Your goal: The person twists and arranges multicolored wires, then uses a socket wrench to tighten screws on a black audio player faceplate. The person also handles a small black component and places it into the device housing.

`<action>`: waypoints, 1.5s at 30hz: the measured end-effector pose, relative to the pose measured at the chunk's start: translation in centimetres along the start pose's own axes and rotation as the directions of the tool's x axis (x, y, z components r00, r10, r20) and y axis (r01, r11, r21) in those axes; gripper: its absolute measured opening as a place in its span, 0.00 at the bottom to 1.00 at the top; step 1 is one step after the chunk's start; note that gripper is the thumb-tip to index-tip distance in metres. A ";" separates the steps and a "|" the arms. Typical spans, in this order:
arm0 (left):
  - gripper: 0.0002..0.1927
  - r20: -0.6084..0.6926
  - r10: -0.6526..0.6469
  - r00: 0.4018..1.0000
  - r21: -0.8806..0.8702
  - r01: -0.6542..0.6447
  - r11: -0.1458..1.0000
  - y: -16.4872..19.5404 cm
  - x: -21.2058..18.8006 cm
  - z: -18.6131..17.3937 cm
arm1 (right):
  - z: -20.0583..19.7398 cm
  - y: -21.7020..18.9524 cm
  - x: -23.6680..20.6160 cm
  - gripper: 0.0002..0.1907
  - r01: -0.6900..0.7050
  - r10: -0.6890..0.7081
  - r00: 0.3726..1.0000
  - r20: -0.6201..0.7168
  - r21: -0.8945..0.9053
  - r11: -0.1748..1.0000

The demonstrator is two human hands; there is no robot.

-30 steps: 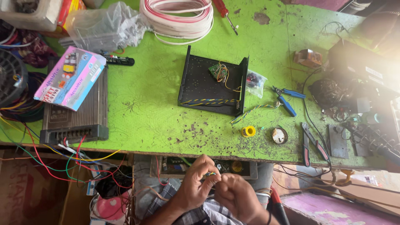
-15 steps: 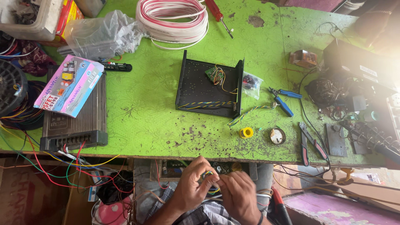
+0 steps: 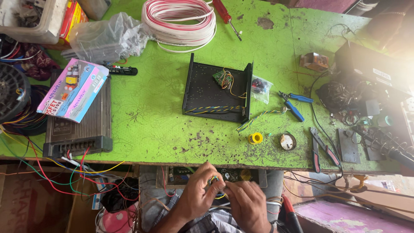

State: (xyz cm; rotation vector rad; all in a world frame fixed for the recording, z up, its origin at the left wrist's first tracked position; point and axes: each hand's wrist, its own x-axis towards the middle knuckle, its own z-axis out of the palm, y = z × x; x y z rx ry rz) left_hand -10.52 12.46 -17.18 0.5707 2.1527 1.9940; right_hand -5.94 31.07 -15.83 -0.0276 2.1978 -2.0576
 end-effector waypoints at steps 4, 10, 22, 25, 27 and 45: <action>0.13 -0.028 0.083 0.996 -0.089 -0.085 0.992 -0.3 -0.1 0.9 | -0.9 1.5 0.4 0.15 -0.581 0.374 0.802 0.466 0.752 0.311; 0.12 -0.025 0.009 1.000 -0.116 -0.012 0.993 -0.5 0.1 1.1 | -0.6 1.5 0.6 0.14 -0.536 0.431 0.836 0.341 0.675 0.506; 0.10 0.011 0.078 0.997 -0.151 -0.076 0.986 -0.5 0.1 0.4 | -1.5 4.0 0.2 0.15 -0.605 0.301 0.796 0.525 0.713 0.355; 0.10 0.041 0.092 0.995 -0.180 -0.083 0.980 -0.7 -0.1 0.2 | -0.7 3.5 0.1 0.12 -0.557 0.446 0.807 0.386 0.749 0.360; 0.08 -0.019 0.062 0.998 -0.149 -0.064 0.987 -1.1 0.0 0.3 | 0.2 3.0 0.2 0.12 -0.433 0.412 0.897 0.161 0.516 0.739; 0.12 0.014 0.005 1.000 -0.196 -0.002 0.981 -2.2 0.3 0.0 | 0.1 1.3 1.7 0.14 -0.086 0.076 0.993 0.088 0.112 0.990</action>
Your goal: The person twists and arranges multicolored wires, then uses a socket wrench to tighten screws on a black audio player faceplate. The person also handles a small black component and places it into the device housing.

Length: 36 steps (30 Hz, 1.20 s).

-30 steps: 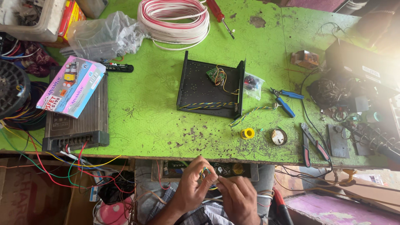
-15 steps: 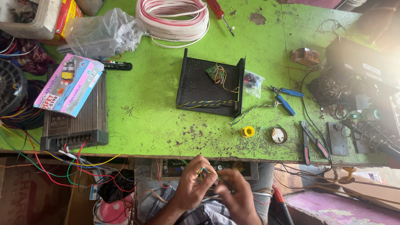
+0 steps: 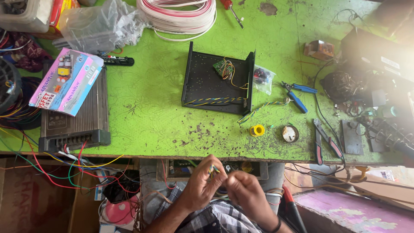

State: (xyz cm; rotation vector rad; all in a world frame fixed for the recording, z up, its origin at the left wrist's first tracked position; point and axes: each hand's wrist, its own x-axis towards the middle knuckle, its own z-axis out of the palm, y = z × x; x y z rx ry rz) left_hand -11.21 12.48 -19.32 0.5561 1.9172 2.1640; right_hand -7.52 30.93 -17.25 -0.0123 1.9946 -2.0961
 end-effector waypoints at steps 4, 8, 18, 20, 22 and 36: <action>0.13 -0.031 -0.030 0.999 0.024 0.030 0.999 0.8 0.1 -0.2 | 0.6 -0.7 0.0 0.15 0.329 -0.401 0.915 0.040 -0.648 0.686; 0.13 -0.043 0.026 0.999 0.003 -0.026 1.000 1.2 0.2 0.3 | 0.5 0.3 0.1 0.17 0.009 -0.009 1.000 -0.018 -0.004 1.000; 0.12 -0.001 -0.011 1.000 -0.033 0.011 0.999 1.5 -0.3 -0.4 | 0.7 -0.1 -0.4 0.20 -0.253 0.250 0.967 0.042 0.251 0.934; 0.12 -0.028 -0.019 0.999 -0.003 0.019 1.000 2.0 -0.2 -0.7 | 1.0 -0.9 -0.6 0.19 0.047 -0.059 0.997 -0.040 -0.241 0.969; 0.14 -0.068 0.003 0.998 0.022 -0.002 1.000 2.6 -0.1 -1.0 | 1.0 -1.3 -0.7 0.19 0.257 -0.299 0.954 0.013 -0.548 0.796; 0.14 0.047 -0.032 0.998 0.035 0.030 0.999 5.3 0.7 -1.8 | 1.5 -1.3 -0.8 0.13 -0.299 0.313 0.950 -0.013 0.262 0.918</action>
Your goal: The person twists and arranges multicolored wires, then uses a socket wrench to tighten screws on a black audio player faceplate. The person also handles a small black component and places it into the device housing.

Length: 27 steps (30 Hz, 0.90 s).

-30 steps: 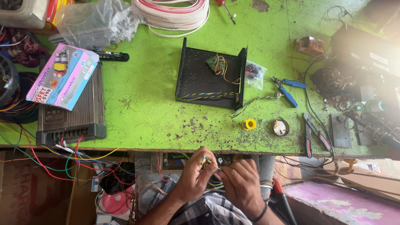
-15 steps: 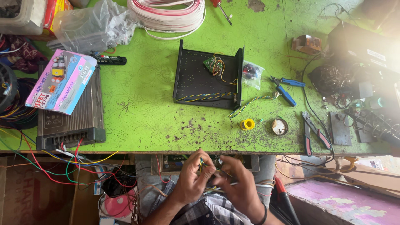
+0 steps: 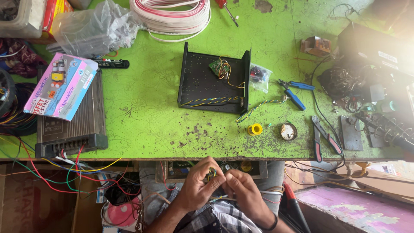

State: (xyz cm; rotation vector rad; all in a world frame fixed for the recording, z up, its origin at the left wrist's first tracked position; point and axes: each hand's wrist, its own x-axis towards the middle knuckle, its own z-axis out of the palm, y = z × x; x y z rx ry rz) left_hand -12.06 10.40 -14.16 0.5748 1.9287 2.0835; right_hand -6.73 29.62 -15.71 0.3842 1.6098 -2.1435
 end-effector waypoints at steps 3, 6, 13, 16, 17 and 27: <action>0.14 -0.048 0.019 0.999 0.002 -0.019 1.000 0.2 0.1 -0.3 | 0.7 -1.2 -0.3 0.12 0.301 -0.335 0.942 0.021 -0.490 0.818; 0.13 -0.018 0.060 0.998 0.011 -0.060 0.998 0.2 0.0 -0.5 | 1.0 -2.0 -1.1 0.12 0.502 -0.586 0.790 0.182 -0.741 0.446; 0.11 0.094 -0.084 0.992 -0.196 0.101 0.975 0.8 -0.1 -0.1 | 1.3 -2.9 -1.3 0.16 -0.348 0.143 0.923 0.357 0.616 0.707; 0.10 0.020 -0.047 0.999 -0.142 0.049 0.989 0.9 0.2 -0.4 | 2.2 -3.5 -1.1 0.19 -0.205 0.132 0.974 0.185 0.460 0.864; 0.10 0.003 -0.050 0.999 -0.133 0.050 0.990 0.9 0.2 -0.5 | 2.4 -3.7 -1.2 0.19 0.100 -0.106 0.992 0.062 0.094 0.991; 0.12 0.000 0.044 0.999 -0.084 -0.044 0.995 2.9 -0.8 -0.2 | 1.7 -3.4 -2.5 0.20 -0.078 0.015 0.966 0.260 0.235 0.969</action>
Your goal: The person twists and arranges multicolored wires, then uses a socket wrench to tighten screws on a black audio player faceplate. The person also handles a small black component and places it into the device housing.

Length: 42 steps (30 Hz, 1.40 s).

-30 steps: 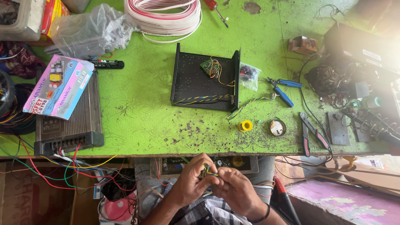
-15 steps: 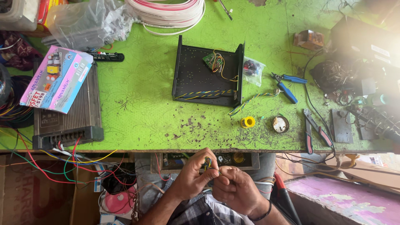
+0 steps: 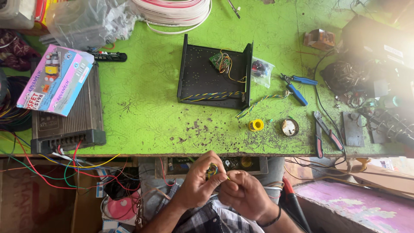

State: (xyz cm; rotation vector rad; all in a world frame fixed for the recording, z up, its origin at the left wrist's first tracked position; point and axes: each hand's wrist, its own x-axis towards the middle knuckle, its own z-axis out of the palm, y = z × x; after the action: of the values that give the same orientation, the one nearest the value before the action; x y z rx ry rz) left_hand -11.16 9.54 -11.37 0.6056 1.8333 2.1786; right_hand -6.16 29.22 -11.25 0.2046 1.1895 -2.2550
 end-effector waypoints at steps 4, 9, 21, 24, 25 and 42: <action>0.11 0.029 0.004 1.000 -0.026 -0.003 1.000 0.9 0.1 0.2 | 0.7 -0.3 -0.1 0.18 -0.052 0.059 0.998 -0.008 0.355 0.934; 0.08 -0.047 -0.053 0.997 0.007 0.053 0.999 1.1 -0.2 -0.3 | 3.6 -1.0 -0.3 0.17 0.258 -0.488 0.858 -0.160 -0.687 0.679; 0.08 -0.055 0.015 0.998 -0.007 -0.015 1.000 3.4 -0.8 0.6 | 2.2 -1.4 -2.2 0.09 0.144 -0.280 0.948 -0.152 -0.578 0.803; 0.09 -0.066 0.003 0.998 0.030 -0.001 1.000 3.2 -1.0 0.7 | 3.7 -2.3 -2.6 0.10 0.303 -0.565 0.822 0.071 -0.895 0.328; 0.09 -0.058 -0.001 0.998 0.032 0.003 0.999 3.1 -1.0 0.7 | 4.1 -2.9 -2.8 0.14 0.320 -0.651 0.701 0.291 -0.944 -0.077; 0.20 -0.012 -0.219 0.976 0.233 0.216 0.948 7.0 0.0 -0.1 | 12.9 -8.6 -3.0 0.33 0.903 -0.822 0.260 0.507 -0.430 0.020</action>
State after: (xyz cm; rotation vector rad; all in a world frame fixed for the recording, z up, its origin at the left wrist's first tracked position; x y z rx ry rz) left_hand -10.59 8.09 -4.54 0.4357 2.0582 1.8307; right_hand -6.77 23.93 3.64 -1.3793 2.4301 -2.3561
